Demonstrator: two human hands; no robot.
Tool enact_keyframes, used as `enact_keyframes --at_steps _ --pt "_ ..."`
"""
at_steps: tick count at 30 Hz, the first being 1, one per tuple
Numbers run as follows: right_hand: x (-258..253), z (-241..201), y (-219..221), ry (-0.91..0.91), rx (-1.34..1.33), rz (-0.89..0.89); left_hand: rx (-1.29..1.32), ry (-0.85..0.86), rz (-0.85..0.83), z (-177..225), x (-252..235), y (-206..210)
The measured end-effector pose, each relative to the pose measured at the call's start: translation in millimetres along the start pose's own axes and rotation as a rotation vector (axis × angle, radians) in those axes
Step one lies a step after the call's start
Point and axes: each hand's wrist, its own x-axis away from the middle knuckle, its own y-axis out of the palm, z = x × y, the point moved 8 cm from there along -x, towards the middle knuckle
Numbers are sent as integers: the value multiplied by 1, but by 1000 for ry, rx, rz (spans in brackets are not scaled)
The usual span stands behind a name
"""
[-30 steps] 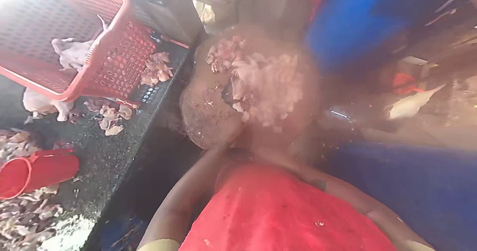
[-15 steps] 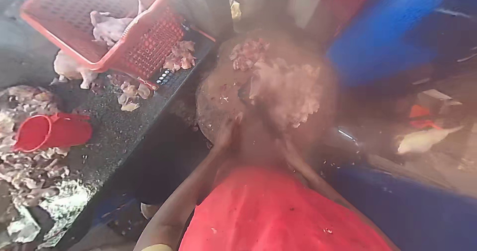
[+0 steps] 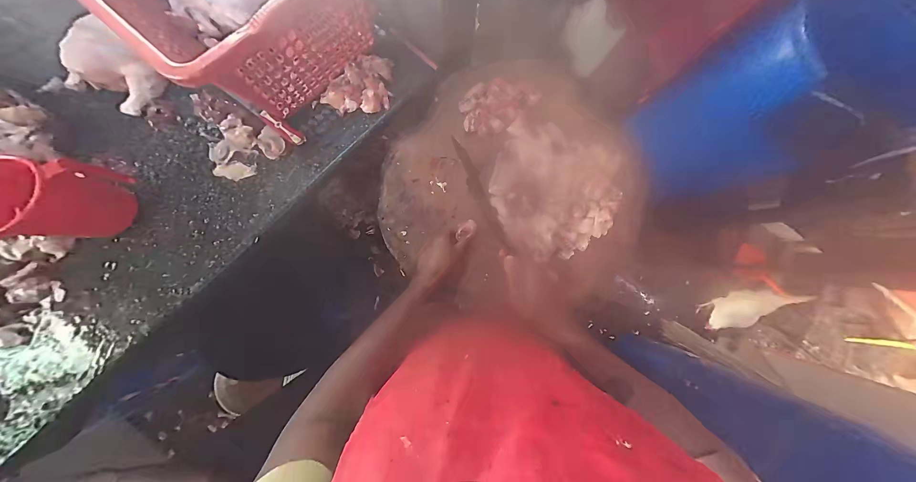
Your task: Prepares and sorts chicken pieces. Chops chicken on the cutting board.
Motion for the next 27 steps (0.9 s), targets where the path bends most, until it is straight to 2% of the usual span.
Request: enact_keyframes --at_steps 3,5,7,10,13,16,19,23,27 --pt "4 87 35 313 77 -124 -40 -15 -8 9 -7 1" --pt "9 101 35 368 45 -154 4 5 1 11 -12 0" --pt "15 91 32 368 -3 -180 62 36 -48 9 -13 4" --pt "7 66 23 271 30 -173 184 77 -149 11 -16 5" --pt "2 56 26 209 75 -120 303 -1 -131 -3 -26 6" --pt "3 72 37 313 73 -157 303 -43 -71 -5 -35 2" --pt "4 90 42 352 -4 -183 317 -50 -131 7 -33 2" --pt "6 61 35 261 -36 -158 417 -27 -129 9 -30 9" --pt "-8 38 38 179 111 -142 515 -42 -135 7 -28 22"
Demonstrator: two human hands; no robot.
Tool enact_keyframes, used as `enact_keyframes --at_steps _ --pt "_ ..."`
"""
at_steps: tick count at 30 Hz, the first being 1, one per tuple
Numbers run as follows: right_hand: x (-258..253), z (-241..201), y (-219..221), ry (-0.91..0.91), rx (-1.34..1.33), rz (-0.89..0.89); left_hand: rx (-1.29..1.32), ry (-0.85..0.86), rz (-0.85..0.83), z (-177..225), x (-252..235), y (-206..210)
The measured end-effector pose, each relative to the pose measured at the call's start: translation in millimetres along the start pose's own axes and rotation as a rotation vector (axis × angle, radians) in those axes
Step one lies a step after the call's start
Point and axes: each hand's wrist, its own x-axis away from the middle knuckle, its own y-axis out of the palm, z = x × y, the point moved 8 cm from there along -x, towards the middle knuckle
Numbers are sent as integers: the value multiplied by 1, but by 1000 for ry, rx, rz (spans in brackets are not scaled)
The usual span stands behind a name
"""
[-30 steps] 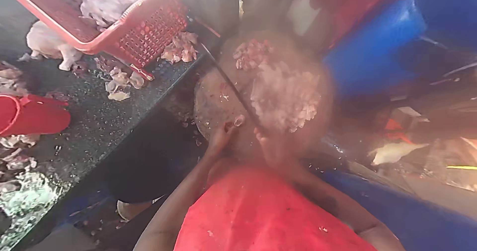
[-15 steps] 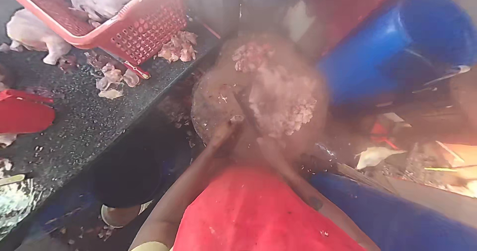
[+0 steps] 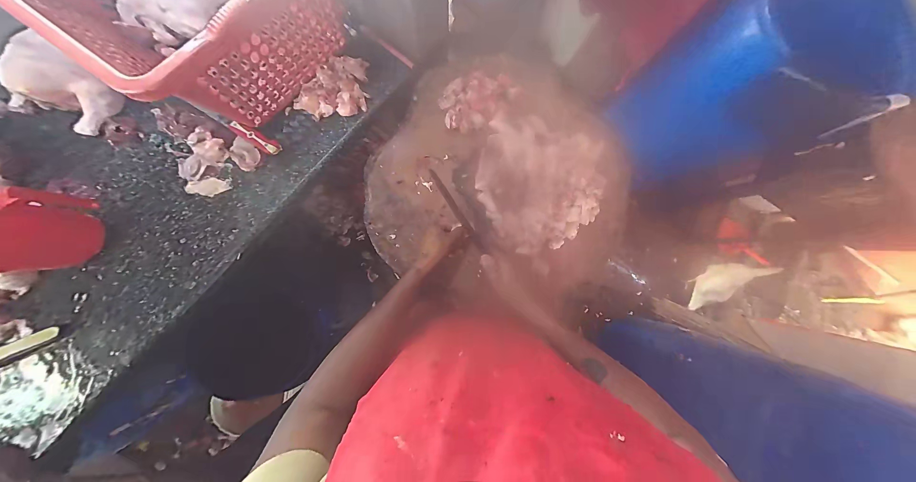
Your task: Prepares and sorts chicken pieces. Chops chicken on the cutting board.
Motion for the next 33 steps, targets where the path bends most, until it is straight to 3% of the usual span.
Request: enact_keyframes --at_steps 5,11,15,20,25,31,33 --pt "-5 7 14 81 -28 -55 -114 -43 -13 1 10 3" --pt "58 71 25 302 25 -247 -265 -33 -41 -10 11 6" --pt "57 53 11 329 7 -235 -425 -25 -160 -20 19 29" --pt "-1 32 5 221 67 -144 -457 42 -183 -15 16 25" --pt "18 44 -5 170 -252 -171 -374 35 -120 -13 24 -9" --pt "45 -53 -77 -266 -239 130 -190 74 -175 -11 34 -9" --pt "51 -75 -83 -409 -225 224 -166 85 -178 -11 37 -6"
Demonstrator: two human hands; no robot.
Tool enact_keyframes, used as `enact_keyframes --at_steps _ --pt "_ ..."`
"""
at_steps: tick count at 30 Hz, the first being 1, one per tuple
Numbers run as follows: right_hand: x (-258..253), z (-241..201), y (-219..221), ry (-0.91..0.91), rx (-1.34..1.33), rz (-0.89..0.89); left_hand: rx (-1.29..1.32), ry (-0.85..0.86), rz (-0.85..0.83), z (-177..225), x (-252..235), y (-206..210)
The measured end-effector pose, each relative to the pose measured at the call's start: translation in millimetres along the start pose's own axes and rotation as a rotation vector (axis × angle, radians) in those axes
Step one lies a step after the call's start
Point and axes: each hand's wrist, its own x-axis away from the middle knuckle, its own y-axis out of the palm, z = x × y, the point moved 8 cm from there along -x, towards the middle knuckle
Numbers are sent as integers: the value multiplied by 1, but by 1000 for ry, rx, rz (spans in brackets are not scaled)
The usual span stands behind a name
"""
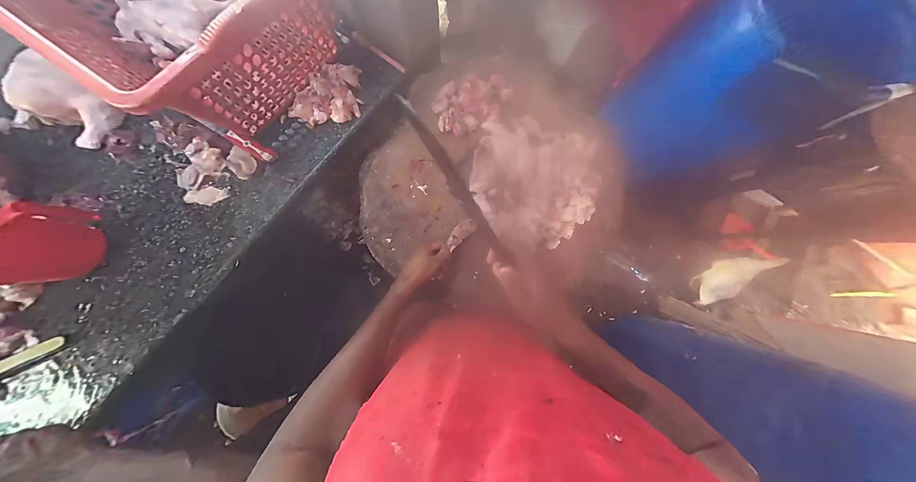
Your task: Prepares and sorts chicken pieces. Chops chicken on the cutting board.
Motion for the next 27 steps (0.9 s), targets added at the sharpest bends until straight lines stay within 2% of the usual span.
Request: enact_keyframes --at_steps 2,3,5,6,9,12,15,17,19,23,25,27 --pt "5 23 19 -14 78 9 4 -1 -5 0 1 3" --pt "8 50 32 67 150 -34 -26 -10 -17 -1 1 3" --pt "13 108 52 399 260 -209 -120 -11 -21 -3 2 -4" --pt "19 125 55 509 293 -239 -149 -6 16 -2 7 -12" --pt "32 116 47 529 362 -225 -57 66 279 2 31 -56" --pt "43 116 64 505 96 -351 118 94 489 -1 46 -99" --pt "61 139 95 625 -298 -516 227 128 581 6 47 -130" --pt "73 153 86 723 -419 -464 233 151 568 18 43 -137" --pt "82 171 52 803 -408 -313 222 179 525 32 35 -135" --pt "87 198 -16 836 -362 -41 214 230 400 83 1 -108" --pt "88 185 -40 781 -206 41 174 279 316 123 -20 -90" --pt "93 164 -55 735 -62 15 52 336 261 172 -43 -80"
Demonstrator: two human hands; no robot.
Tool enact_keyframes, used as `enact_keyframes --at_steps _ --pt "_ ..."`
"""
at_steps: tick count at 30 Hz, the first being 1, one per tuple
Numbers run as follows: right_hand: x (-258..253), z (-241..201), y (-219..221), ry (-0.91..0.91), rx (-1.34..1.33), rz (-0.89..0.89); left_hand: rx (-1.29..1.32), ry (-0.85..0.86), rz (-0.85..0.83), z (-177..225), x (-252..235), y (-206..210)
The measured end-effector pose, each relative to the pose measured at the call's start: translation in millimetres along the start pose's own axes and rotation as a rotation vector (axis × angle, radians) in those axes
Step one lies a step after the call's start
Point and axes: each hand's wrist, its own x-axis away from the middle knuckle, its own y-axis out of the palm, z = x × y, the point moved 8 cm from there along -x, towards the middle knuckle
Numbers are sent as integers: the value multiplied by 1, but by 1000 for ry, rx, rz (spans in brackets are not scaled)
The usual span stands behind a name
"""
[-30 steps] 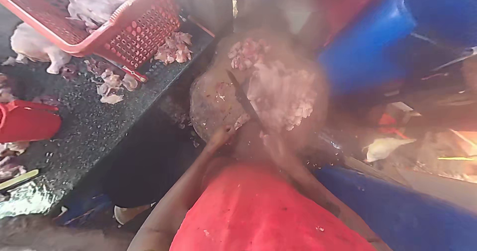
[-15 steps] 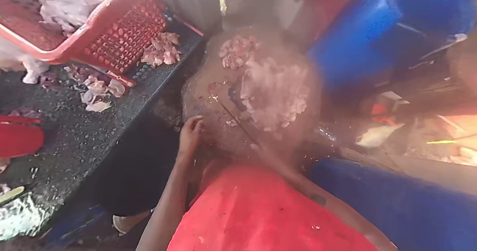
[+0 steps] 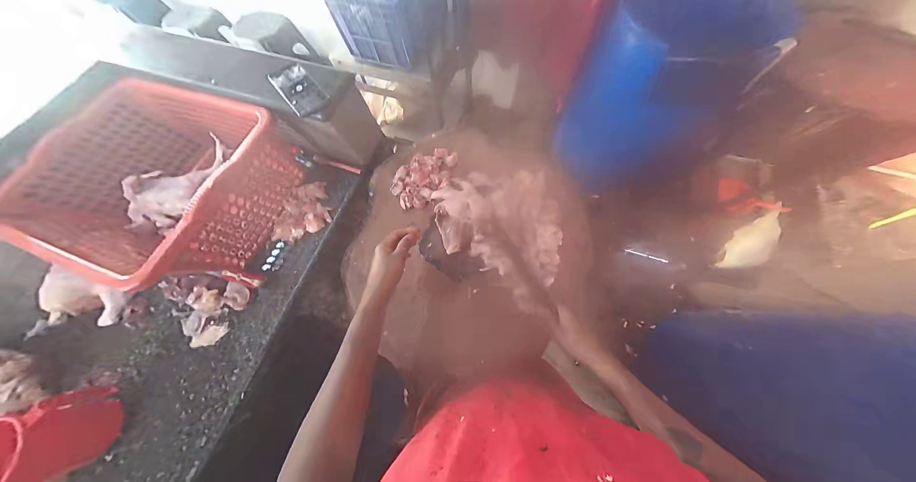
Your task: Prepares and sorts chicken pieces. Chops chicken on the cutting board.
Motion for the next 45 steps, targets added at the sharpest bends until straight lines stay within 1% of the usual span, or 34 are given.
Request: enact_keyframes --at_steps 2,4,5,6,8,10,13,15,16,17,20,21,23,24,25,26,27,28,30,31,32,33,34,35,36,37,38,39,40,42,43,45 --pt "16 9 5 6 71 -149 -189 62 -53 35 -33 22" --pt "16 36 21 -13 170 -362 -412 117 -104 52 -74 49" --pt "16 47 28 -15 256 -457 -535 145 -150 48 -101 64" --pt "15 52 31 -12 340 -513 -646 169 -199 42 -125 78" --pt "13 51 28 -13 433 -527 -837 182 -353 30 -158 105" --pt "8 48 20 -16 456 -520 -985 158 -510 34 -164 121" --pt "-8 52 14 -43 463 -542 -1158 99 -647 52 -150 127" --pt "-15 53 13 -56 433 -575 -1113 3 -797 41 -136 120" --pt "-16 50 11 -63 427 -599 -1049 -38 -840 31 -128 112" --pt "-17 45 9 -83 412 -617 -980 -83 -842 21 -117 101" --pt "-28 34 7 -227 432 -615 -738 -254 -671 -18 -77 61" --pt "-32 29 8 -277 442 -604 -628 -308 -579 -30 -59 52" --pt "-38 25 11 -363 470 -584 -342 -415 -366 -39 -18 44" --pt "-40 22 9 -391 476 -572 -200 -438 -259 -37 -1 41" --pt "-43 20 5 -401 479 -553 -73 -426 -186 -35 14 36" --pt "-46 18 -1 -395 475 -527 -9 -381 -131 -28 27 28" --pt "-50 15 -9 -367 465 -497 -35 -304 -66 -19 38 15" --pt "-56 17 -15 -317 446 -457 -160 -231 3 -11 50 -1" --pt "-67 30 -21 -179 327 -341 -575 -125 160 9 77 -31" --pt "-69 34 -20 -117 236 -268 -740 -77 236 20 92 -38" --pt "-67 32 -17 -73 175 -198 -851 -22 296 25 104 -41" --pt "-65 27 -13 -59 142 -133 -894 31 323 21 111 -42" --pt "-60 20 -6 -57 117 -88 -919 50 307 9 114 -42" --pt "-53 16 3 -43 97 -81 -923 49 262 -10 114 -38" --pt "-47 16 14 -37 81 -91 -855 -50 170 -39 111 -33" --pt "-43 18 25 -35 73 -110 -718 -109 117 -71 106 -31" --pt "-39 23 35 -27 82 -125 -525 -134 101 -102 103 -30" --pt "-35 29 41 -23 102 -122 -361 -156 98 -123 101 -30" --pt "-32 33 44 -11 123 -124 -217 -164 136 -132 98 -32" --pt "-24 35 45 17 168 -128 3 -143 269 -119 103 -35" --pt "-21 35 45 15 191 -114 53 -137 306 -107 105 -31" --pt "-17 30 44 -17 220 -74 64 -124 323 -85 97 -11"
